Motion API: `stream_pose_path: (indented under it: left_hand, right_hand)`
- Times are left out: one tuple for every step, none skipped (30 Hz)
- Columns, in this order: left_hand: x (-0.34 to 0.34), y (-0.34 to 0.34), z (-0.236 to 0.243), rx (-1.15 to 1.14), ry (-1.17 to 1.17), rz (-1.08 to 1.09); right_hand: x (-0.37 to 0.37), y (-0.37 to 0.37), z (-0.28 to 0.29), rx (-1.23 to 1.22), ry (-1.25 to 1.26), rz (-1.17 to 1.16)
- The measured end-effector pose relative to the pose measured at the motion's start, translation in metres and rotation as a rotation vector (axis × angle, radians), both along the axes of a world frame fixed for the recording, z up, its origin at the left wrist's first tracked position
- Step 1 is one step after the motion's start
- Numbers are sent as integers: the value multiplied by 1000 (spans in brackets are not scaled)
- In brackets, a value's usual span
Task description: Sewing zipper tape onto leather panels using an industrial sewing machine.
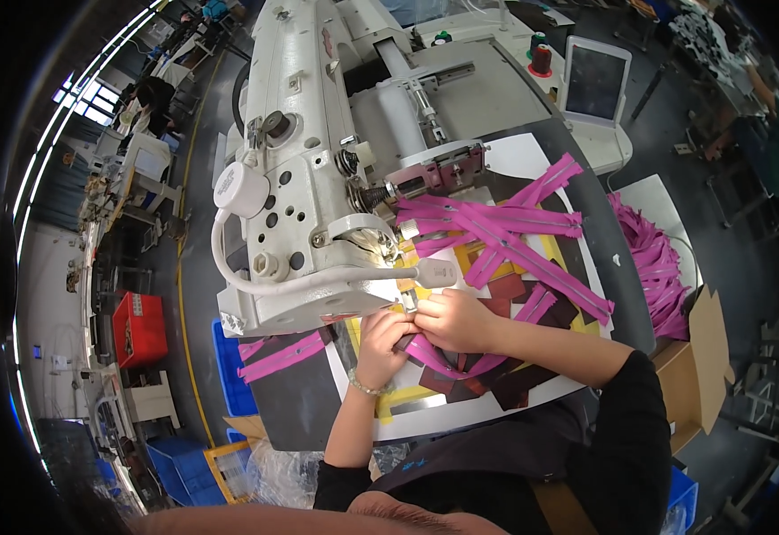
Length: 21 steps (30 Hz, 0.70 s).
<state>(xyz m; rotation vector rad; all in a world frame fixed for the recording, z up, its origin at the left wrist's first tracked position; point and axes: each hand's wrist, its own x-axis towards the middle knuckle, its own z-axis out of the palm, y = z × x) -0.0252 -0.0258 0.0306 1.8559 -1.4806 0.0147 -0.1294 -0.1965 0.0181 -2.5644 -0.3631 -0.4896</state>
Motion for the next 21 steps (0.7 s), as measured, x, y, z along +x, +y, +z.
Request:
stream_pose_path:
  left_hand:
    - [1,0,1,3,-2,-14]
    - [2,1,2,13,5,-24]
    - [3,3,3,35,19,-33]
    - [5,4,4,7,65,-35]
    - [7,5,4,-10,120,-35]
    - [8,6,3,-22,182,-31]
    - [9,7,3,-22,225,-30]
    - [9,8,2,-17,275,-25]
    - [9,9,2,-21,340,-30]
    - [9,9,2,-1,291,-31]
    - [9,9,2,10,257,-39]
    - [10,8,3,19,231,-49]
    - [10,8,4,76,192,-41]
    - [10,7,6,133,163,-34]
    - [10,6,7,182,143,-33]
    - [11,4,8,192,92,-72]
    - [13,1,8,194,52,-114]
    - [14,-1,8,195,13,-157]
    - [15,-2,8,192,17,-152]
    - [14,-3,8,189,22,-148]
    - [14,-4,8,199,46,-140]
  right_hand:
    - [-3,2,1,45,-14,-8]
    - [-5,4,2,93,-22,-15]
    - [-6,5,3,152,-32,-19]
    - [-6,6,3,217,-26,21]
    - [-6,6,3,248,-8,49]
    - [-7,5,3,286,2,77]
    - [-7,5,2,334,8,105]
    - [-7,5,2,310,32,102]
    - [-8,4,1,296,51,101]
    - [-9,4,0,281,71,99]
    - [-9,4,-1,291,71,95]
    - [-10,4,-1,302,69,92]
    - [-10,6,-2,322,60,89]
    - [-12,6,-3,316,104,93]
    - [-14,7,-3,317,141,96]
    - [-15,8,-3,311,188,100]
    - [-15,9,-3,309,150,94]
    - [-15,9,-3,298,122,88]
    - [-15,9,-3,285,99,82]
    - [-15,9,-3,256,64,79]
    - [-15,8,-2,222,32,75]
